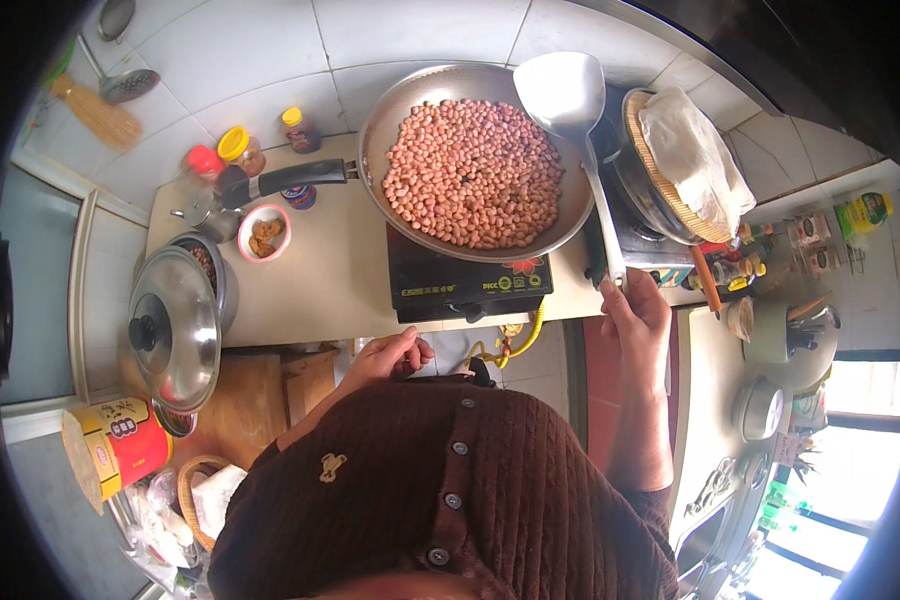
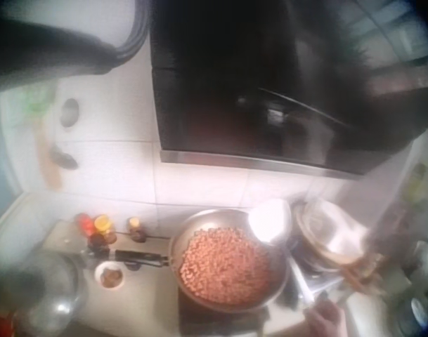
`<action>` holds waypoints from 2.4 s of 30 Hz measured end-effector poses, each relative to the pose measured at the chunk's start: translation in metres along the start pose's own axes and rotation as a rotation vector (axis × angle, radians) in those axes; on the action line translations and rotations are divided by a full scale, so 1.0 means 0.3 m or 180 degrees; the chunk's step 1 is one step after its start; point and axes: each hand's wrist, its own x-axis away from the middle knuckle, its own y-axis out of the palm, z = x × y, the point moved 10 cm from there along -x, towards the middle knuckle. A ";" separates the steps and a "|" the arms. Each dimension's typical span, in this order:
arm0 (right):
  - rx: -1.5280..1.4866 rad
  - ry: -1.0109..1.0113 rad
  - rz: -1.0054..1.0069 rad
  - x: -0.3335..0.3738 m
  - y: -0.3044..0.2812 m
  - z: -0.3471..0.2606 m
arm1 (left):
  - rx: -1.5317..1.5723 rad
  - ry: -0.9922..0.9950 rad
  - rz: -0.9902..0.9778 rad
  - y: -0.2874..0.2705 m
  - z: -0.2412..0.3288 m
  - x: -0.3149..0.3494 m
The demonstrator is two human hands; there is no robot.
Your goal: The person stirs a large quantity of peanuts in a wok on a portable gas stove using a metal spatula. They occasionally pause to touch the peanuts with their hand to check the cooking progress.
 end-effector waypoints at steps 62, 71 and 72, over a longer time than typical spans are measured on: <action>0.0695 0.1306 -0.2163 -0.359 0.292 -0.043 | 0.0215 -0.0003 0.0077 -0.083 -0.049 -0.001; 0.3976 -0.0334 -0.2012 -0.294 0.107 -0.377 | 0.0199 0.0031 0.0005 -0.086 -0.048 -0.021; 0.4274 -0.0374 -0.2030 -0.297 0.111 -0.376 | 0.0236 0.0006 -0.0007 -0.084 -0.051 -0.024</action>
